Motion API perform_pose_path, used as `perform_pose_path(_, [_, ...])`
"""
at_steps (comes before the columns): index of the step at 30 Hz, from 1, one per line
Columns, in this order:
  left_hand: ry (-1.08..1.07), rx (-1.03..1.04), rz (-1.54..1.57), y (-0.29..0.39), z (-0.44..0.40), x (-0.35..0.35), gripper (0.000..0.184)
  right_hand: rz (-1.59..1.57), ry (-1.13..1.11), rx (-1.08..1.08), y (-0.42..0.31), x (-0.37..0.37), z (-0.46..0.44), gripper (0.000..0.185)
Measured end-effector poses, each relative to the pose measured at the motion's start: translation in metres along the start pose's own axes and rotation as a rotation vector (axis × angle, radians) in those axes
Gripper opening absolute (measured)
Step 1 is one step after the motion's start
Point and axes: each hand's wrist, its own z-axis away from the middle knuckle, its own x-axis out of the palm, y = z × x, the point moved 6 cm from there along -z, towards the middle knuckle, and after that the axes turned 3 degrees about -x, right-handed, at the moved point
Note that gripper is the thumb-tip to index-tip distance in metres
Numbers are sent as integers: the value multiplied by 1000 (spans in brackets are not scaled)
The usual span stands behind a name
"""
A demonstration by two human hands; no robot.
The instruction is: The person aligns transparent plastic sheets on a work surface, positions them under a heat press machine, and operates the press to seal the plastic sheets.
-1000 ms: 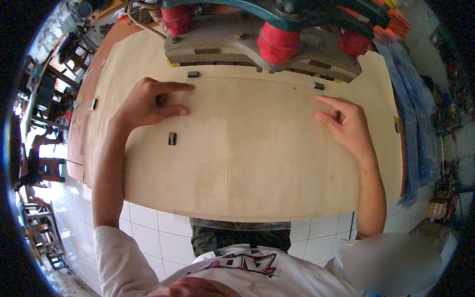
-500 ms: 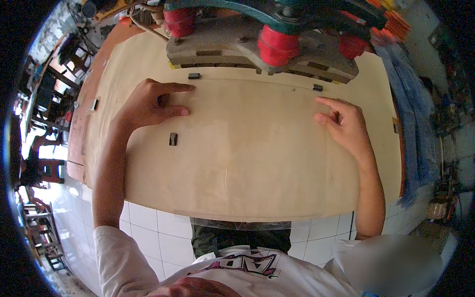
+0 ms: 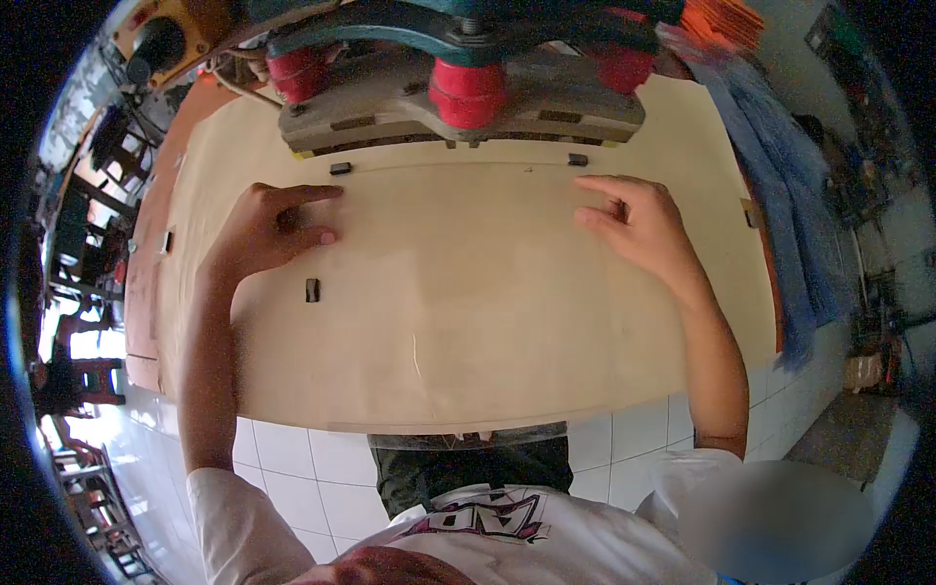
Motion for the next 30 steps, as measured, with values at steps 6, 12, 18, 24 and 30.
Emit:
perform_pose_path(6, [-9,-19,-11,1,-1,1,43,-74,-19,-11,1,2,2,35])
perform_pose_path(12, [-43,-57,6,3,-2,1,45,-20,-5,-5,4,-1,1,37])
perform_pose_path(18, [-23,-28,24,1,-2,3,45,-25,7,11,9,1,0,37])
perform_pose_path(24, [-40,-44,13,0,-3,3,46,-53,11,21,10,1,-1,37])
perform_pose_path(30, [-56,-83,18,2,-3,3,47,-41,4,38,14,1,-2,37])
